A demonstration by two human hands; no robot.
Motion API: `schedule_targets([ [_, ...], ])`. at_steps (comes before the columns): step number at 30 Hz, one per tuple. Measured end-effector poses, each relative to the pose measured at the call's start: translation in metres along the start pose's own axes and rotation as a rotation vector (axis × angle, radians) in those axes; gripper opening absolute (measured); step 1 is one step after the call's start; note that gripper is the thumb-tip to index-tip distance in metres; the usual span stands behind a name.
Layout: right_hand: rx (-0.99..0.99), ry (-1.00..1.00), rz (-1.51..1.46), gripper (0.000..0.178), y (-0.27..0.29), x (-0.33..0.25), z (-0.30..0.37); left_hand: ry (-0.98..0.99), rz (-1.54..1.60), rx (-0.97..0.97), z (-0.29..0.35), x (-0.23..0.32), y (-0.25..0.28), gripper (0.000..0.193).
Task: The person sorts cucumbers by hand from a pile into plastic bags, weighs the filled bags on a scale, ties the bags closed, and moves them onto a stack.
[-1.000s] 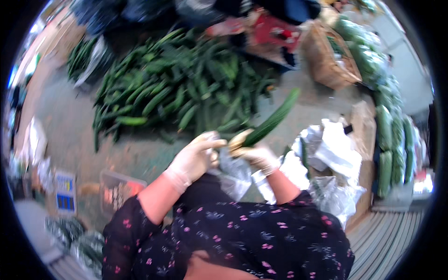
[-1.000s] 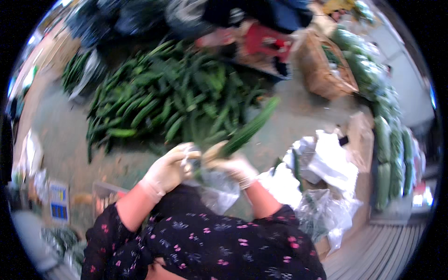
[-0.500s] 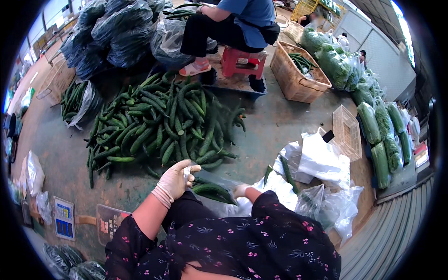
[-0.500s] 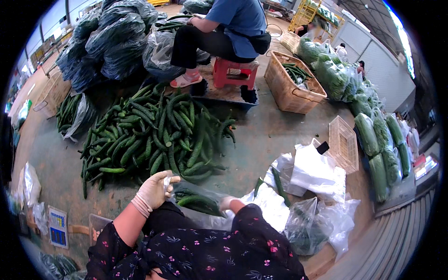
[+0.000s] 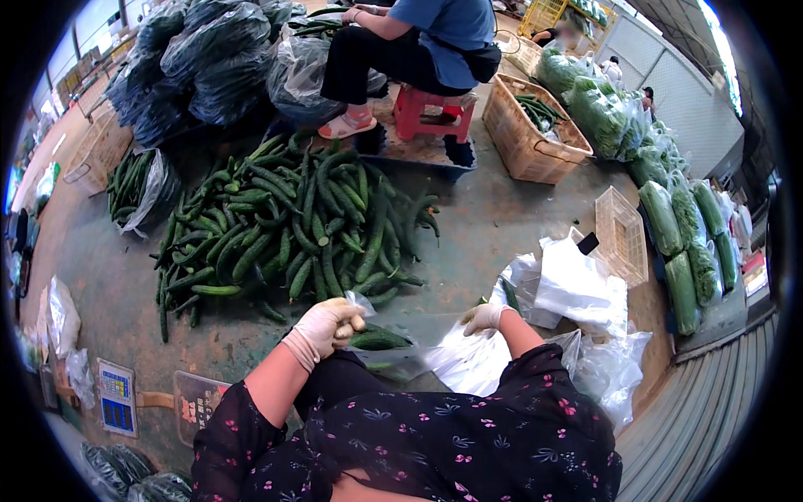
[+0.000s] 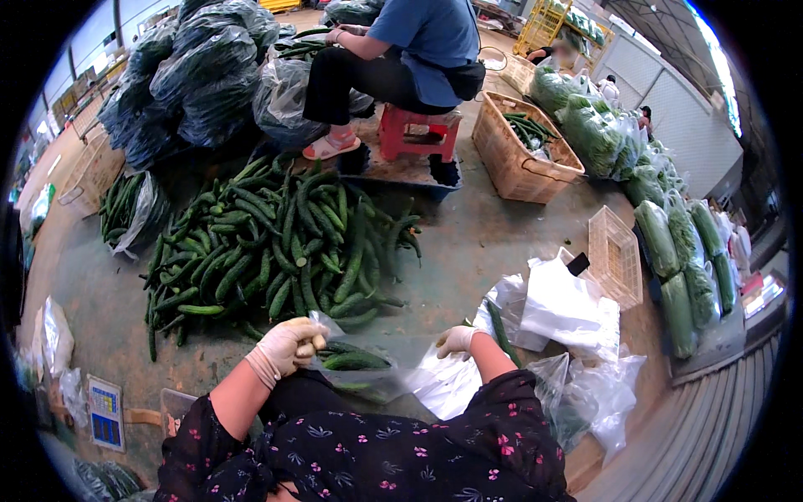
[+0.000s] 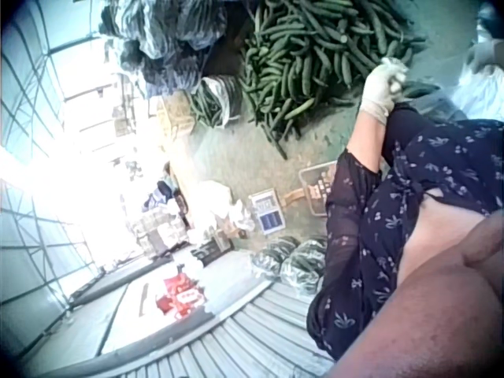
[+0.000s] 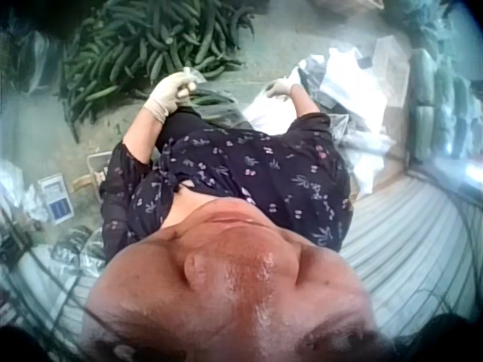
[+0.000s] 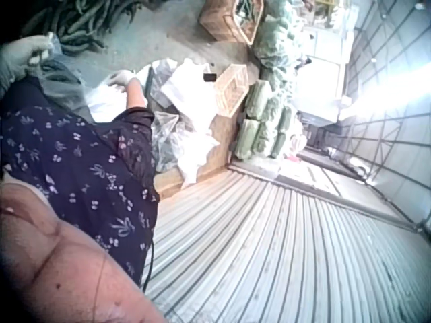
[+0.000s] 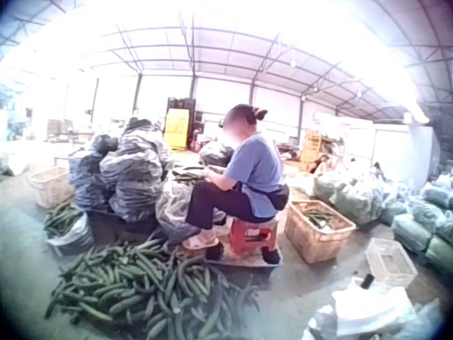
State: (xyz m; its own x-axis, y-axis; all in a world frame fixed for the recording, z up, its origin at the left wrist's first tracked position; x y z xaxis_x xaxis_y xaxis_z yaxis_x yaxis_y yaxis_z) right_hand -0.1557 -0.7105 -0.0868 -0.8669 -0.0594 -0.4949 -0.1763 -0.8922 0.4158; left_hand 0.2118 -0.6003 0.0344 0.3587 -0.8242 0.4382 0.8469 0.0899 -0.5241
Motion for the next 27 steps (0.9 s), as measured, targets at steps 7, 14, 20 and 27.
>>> schedule_targets([
  [7, 0.061, 0.536, 0.204, 0.033, 0.036, -0.096, 0.004, -0.233, 0.28, -0.019, 0.016, 0.005, 0.001, 0.035],
  [14, 0.304, 0.652, -0.307, 0.039, 0.09, -0.195, -0.084, -0.108, 0.115, -0.119, 0.003, -0.005, 0.014, 0.05],
  [20, 0.217, 0.406, -0.643, 0.026, 0.066, -0.236, -0.243, -0.075, 0.164, -0.078, 0.009, -0.005, 0.021, 0.029],
  [27, 0.558, 0.103, -0.695, 0.041, 0.045, -0.272, -0.315, -0.054, 0.13, -0.04, 0.011, -0.005, 0.027, 0.029],
])
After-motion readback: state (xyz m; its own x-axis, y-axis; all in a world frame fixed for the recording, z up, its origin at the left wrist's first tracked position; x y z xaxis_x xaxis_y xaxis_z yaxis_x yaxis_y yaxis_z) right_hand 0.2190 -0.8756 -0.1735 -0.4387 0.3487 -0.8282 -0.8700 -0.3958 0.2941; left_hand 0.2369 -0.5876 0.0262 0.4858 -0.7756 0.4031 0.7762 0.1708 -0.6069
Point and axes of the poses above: each hand's wrist, its own z-axis away from the middle knuckle, its own y-axis out of the back of the hand, x = y × z, the point moved 2 cm from there along -z, towards the middle knuckle, and after that the axes turned 14 degrees about y, right-handed, at the moved point
